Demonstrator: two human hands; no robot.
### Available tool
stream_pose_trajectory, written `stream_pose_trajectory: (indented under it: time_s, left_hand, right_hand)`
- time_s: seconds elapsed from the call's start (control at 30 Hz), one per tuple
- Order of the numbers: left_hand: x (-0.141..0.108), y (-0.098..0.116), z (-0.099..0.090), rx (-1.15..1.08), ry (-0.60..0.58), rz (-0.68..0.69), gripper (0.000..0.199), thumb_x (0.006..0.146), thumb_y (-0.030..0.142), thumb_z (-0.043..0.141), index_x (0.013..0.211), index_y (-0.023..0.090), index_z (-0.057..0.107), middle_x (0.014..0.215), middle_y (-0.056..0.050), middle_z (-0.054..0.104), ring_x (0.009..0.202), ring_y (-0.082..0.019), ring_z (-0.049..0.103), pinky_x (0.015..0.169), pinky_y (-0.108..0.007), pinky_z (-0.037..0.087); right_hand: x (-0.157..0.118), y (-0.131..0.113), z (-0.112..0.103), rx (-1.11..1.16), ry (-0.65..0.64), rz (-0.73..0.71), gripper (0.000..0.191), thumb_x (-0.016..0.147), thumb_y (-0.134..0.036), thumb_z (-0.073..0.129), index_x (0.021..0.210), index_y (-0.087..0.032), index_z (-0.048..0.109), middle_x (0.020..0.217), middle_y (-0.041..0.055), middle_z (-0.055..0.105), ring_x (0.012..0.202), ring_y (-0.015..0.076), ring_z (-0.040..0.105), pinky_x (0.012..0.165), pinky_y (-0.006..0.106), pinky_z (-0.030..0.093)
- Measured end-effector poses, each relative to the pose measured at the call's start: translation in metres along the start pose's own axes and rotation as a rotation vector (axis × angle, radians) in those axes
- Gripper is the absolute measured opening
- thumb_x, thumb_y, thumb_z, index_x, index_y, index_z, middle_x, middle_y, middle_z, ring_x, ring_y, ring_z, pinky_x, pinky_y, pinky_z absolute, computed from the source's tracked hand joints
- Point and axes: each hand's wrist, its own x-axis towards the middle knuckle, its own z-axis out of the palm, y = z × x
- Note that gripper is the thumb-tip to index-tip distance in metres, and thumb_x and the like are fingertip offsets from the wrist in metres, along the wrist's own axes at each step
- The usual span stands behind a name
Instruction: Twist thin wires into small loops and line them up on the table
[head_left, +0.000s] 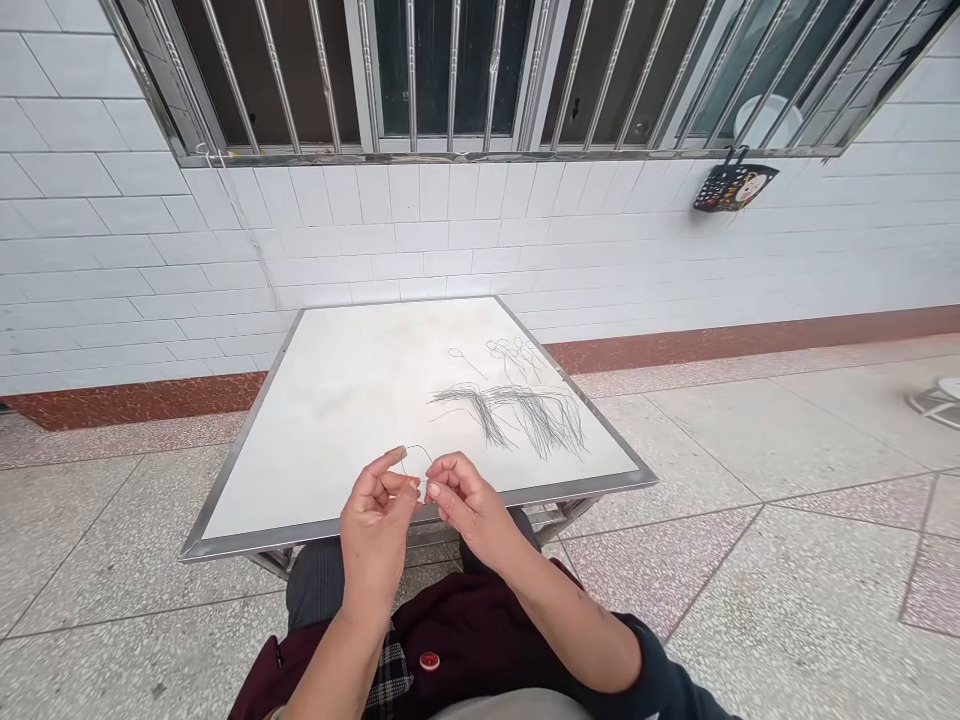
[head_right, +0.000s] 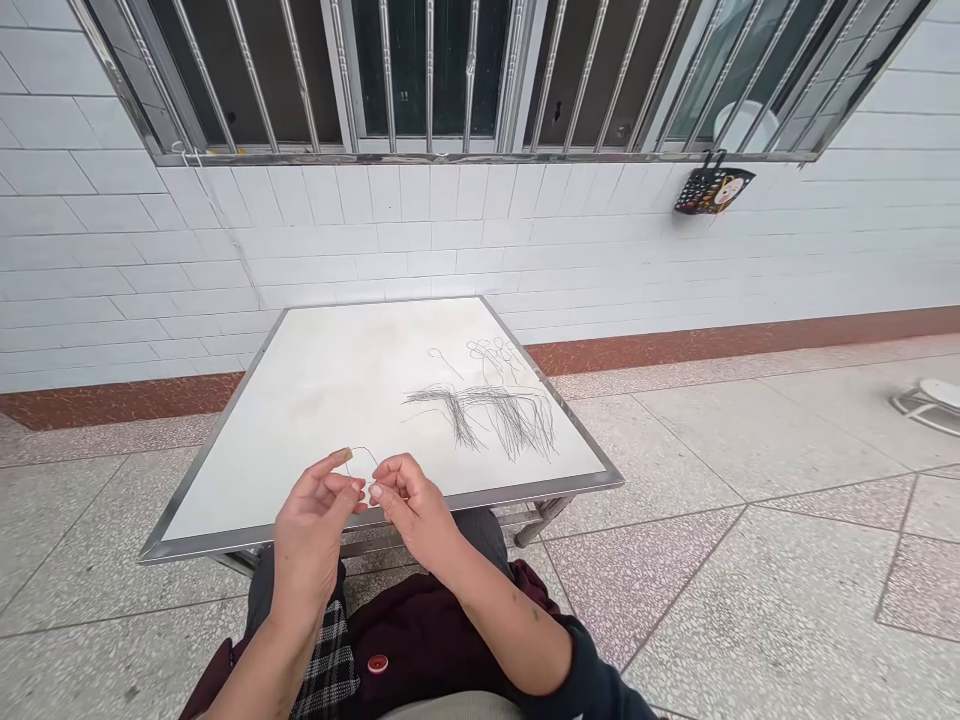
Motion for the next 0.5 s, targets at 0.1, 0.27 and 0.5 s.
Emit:
stream_pose_trajectory:
  time_s: [0.1,0.27,0.5]
  left_hand:
    - [-0.006,0.0,0.0,-0.02,-0.063,-0.005,0.037,0.078,0.029,0.066,0.114,0.024,0.061,0.075,0.004,0.057,0.071,-0.009,0.054,0.076,-0.022,0.047]
    - [-0.009,-0.005,-0.002,-0.156,-0.151,-0.037,0.041,0.079,0.028,0.067,0.119,0.024,0.058,0.081,0.003,0.06,0.082,-0.01,0.055,0.086,-0.026,0.044]
    - [-0.004,0.0,-0.012,-0.2,-0.243,-0.084,0.043,0.079,0.027,0.067,0.121,0.025,0.06,0.075,0.004,0.053,0.074,-0.008,0.052,0.081,-0.022,0.042]
  right_hand:
    - [-0.001,0.0,0.004,0.003,0.063,-0.038,0.015,0.089,-0.035,0.053,0.092,-0.021,0.05,0.075,-0.0038,0.052,0.055,0.0065,0.042,0.051,0.02,0.035]
    - [-0.006,-0.004,0.011,0.119,0.044,0.019,0.017,0.089,-0.037,0.053,0.089,-0.021,0.046,0.072,-0.0054,0.051,0.045,0.0044,0.038,0.038,0.017,0.027]
    - [-0.009,-0.012,-0.004,0.124,0.026,0.026,0.015,0.09,-0.036,0.052,0.092,-0.021,0.051,0.069,-0.0049,0.051,0.048,0.0044,0.035,0.043,0.017,0.026]
